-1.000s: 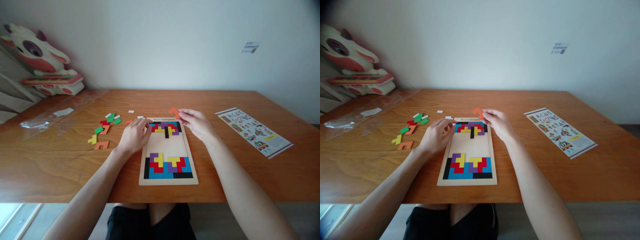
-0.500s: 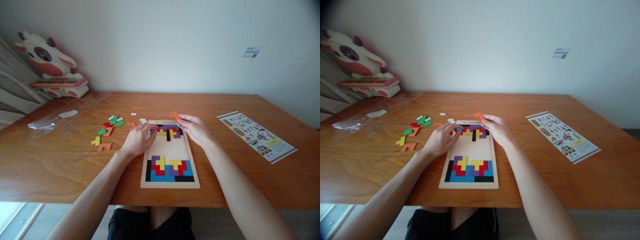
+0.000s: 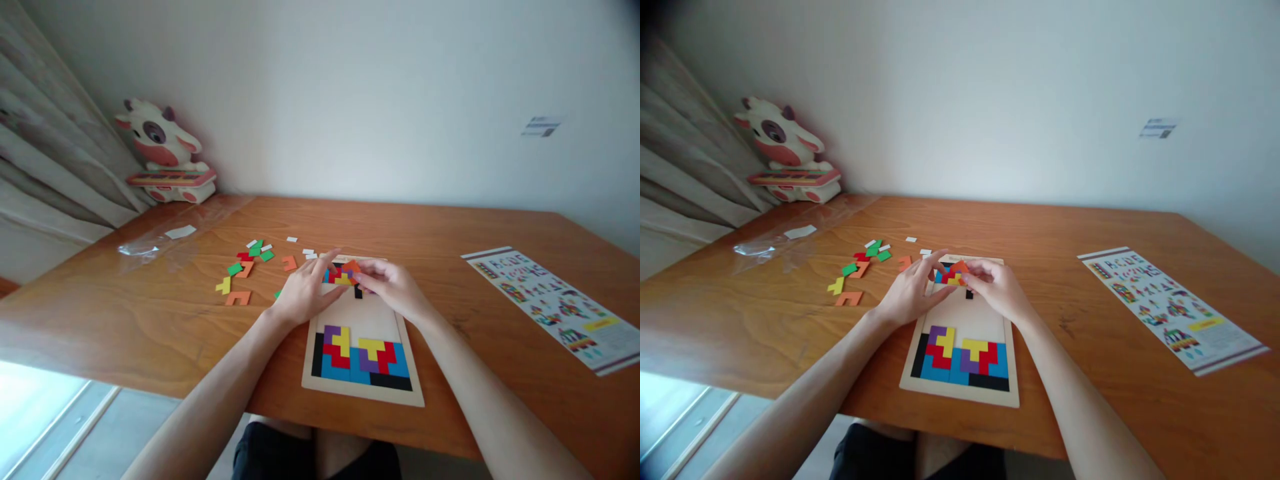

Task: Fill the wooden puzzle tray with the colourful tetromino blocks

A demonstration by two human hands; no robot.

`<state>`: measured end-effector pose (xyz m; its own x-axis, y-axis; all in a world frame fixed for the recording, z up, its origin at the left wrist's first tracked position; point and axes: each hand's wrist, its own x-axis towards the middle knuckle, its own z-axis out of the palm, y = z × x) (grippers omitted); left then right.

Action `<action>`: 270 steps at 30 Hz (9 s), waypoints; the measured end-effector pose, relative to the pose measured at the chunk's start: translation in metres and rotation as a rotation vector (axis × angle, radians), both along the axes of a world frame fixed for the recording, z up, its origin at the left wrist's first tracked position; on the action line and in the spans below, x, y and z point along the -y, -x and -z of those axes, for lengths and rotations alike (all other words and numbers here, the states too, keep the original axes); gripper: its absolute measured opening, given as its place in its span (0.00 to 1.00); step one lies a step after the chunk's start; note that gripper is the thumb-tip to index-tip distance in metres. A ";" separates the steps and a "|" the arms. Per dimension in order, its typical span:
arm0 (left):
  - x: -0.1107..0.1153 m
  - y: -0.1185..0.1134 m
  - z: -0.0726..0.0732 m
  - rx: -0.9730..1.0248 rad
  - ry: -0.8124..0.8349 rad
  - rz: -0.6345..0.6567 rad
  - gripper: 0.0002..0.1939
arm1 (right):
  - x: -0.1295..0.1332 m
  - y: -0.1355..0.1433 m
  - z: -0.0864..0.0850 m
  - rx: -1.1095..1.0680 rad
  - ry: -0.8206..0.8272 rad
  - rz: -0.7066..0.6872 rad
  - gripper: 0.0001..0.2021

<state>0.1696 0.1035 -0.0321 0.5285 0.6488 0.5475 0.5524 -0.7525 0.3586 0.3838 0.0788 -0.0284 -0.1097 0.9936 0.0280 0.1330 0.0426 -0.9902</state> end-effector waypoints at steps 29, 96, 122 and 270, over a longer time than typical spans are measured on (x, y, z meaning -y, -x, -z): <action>-0.018 0.035 -0.016 -0.369 0.058 -0.650 0.16 | 0.001 0.007 0.003 0.089 -0.185 0.314 0.19; -0.053 0.108 -0.001 -0.531 0.156 -0.708 0.18 | -0.011 -0.015 0.007 -0.021 -0.194 0.473 0.15; -0.044 0.097 -0.022 -0.259 0.370 -0.830 0.18 | -0.012 -0.015 0.006 0.005 -0.186 0.468 0.14; -0.029 0.034 0.002 -0.099 0.311 -0.293 0.11 | -0.001 0.001 0.000 0.165 -0.261 0.334 0.13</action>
